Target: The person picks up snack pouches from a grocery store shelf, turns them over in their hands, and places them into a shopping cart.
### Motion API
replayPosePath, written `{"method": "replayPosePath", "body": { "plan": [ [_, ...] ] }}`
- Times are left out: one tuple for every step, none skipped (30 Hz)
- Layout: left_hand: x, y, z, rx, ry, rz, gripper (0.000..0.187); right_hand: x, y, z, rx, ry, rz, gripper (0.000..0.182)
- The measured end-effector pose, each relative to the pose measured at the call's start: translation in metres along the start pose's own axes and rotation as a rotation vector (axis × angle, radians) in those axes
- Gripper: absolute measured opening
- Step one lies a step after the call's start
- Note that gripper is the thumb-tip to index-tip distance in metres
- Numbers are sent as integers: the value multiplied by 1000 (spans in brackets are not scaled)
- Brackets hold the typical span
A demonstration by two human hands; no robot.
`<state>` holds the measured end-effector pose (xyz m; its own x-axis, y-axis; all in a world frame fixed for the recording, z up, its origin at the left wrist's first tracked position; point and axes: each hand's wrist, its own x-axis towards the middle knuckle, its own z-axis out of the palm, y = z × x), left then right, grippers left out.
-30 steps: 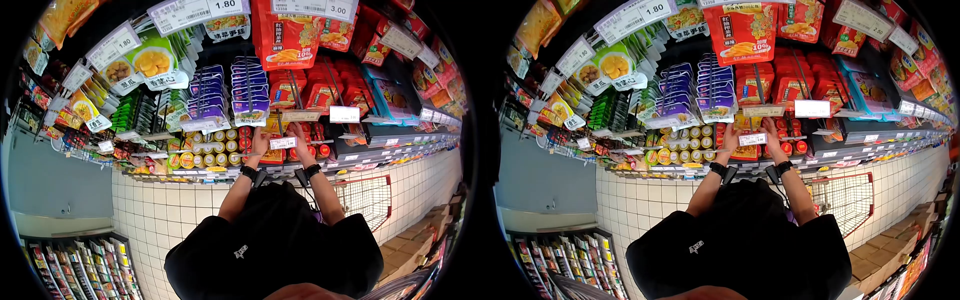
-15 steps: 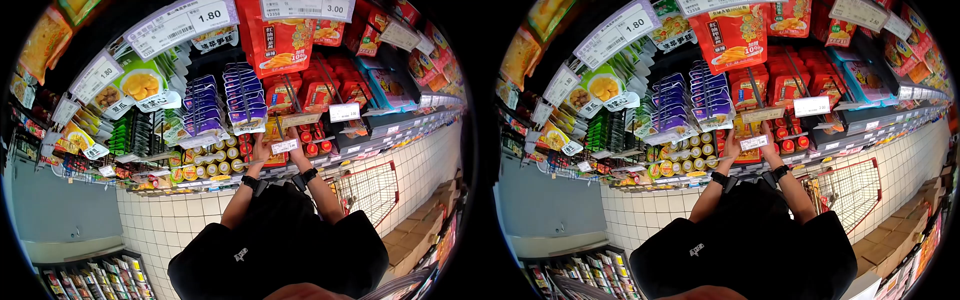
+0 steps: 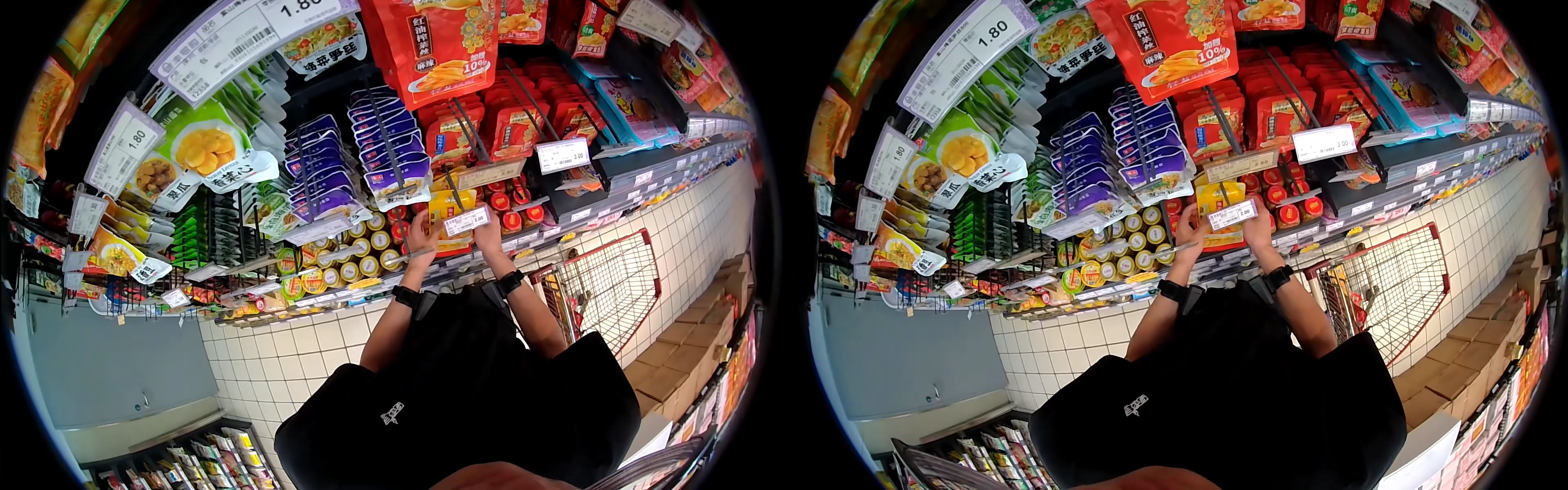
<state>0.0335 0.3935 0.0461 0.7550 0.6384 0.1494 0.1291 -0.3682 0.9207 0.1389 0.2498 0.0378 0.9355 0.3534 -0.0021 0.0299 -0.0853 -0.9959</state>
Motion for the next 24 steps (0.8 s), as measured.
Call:
{"method": "replayPosePath", "body": {
  "plan": [
    [0, 2, -3, -26, -8, -19, 30, -1, 4, -2, -32, 2, 2, 26],
    [2, 5, -6, -28, -4, -22, 30, -1, 7, -3, -65, 2, 2, 28],
    [2, 6, -8, -68, -45, -50, 25, -4, 5, -3, -69, -4, 4, 28],
    [1, 7, -10, -109, -86, -80, 22, -8, 3, -5, -61, 3, 16, 30],
    [1, 8, -11, -111, -81, -86, 22, -9, 0, -6, -52, 10, 25, 32],
    [0, 7, -12, -169, -130, -108, 21, -11, 0, -8, -56, 3, 30, 32],
    [-2, 6, -13, -226, -178, -128, 21, -13, -1, -10, -47, 2, 15, 32],
    [-3, 6, -13, -226, -177, -133, 21, -14, -2, -11, -38, 3, 1, 33],
    [-6, 6, -11, -315, -171, -125, 19, -17, -9, -12, -9, 0, -16, 29],
    [-9, 5, -10, -404, -168, -118, 17, -20, -14, -15, -11, 1, -7, 29],
    [-9, 3, -9, -403, -174, -128, 17, -21, -18, -18, -5, -36, 30, 28],
    [-9, -2, -8, -399, -192, -144, 18, -23, -18, -21, 3, -72, 70, 28],
    [-9, -7, -6, -394, -212, -162, 21, -26, -18, -21, 55, -67, 31, 23],
    [-10, -11, -4, -391, -220, -171, 21, -26, -18, -23, 56, -62, 42, 23],
    [-12, -11, -4, -405, -217, -179, 20, -28, -17, -26, 61, -78, 59, 20],
    [-16, -2, -6, -419, -216, -187, 20, -32, -23, -29, 66, -94, 76, 17],
    [-19, 7, -8, -438, -227, -251, 20, -38, -29, -29, 114, -78, 96, 12],
    [-22, 8, -10, -434, -240, -260, 20, -42, -33, -31, 115, -68, 107, 12],
    [-24, 9, -13, -467, -280, -284, 17, -45, -35, -32, 112, -70, 129, 12],
    [-23, 10, -15, -498, -319, -305, 15, -46, -39, -33, 110, -73, 146, 12],
    [-24, 12, -15, -487, -317, -316, 16, -48, -44, -34, 123, -75, 153, 11],
    [-25, 23, -19, -481, -326, -324, 16, -50, -47, -36, 128, -67, 163, 11],
    [-26, 34, -23, -467, -311, -318, 17, -52, -50, -37, 138, -69, 161, 13],
    [-28, 40, -25, -454, -296, -314, 18, -54, -50, -38, 148, -72, 160, 14]
  ]
}}
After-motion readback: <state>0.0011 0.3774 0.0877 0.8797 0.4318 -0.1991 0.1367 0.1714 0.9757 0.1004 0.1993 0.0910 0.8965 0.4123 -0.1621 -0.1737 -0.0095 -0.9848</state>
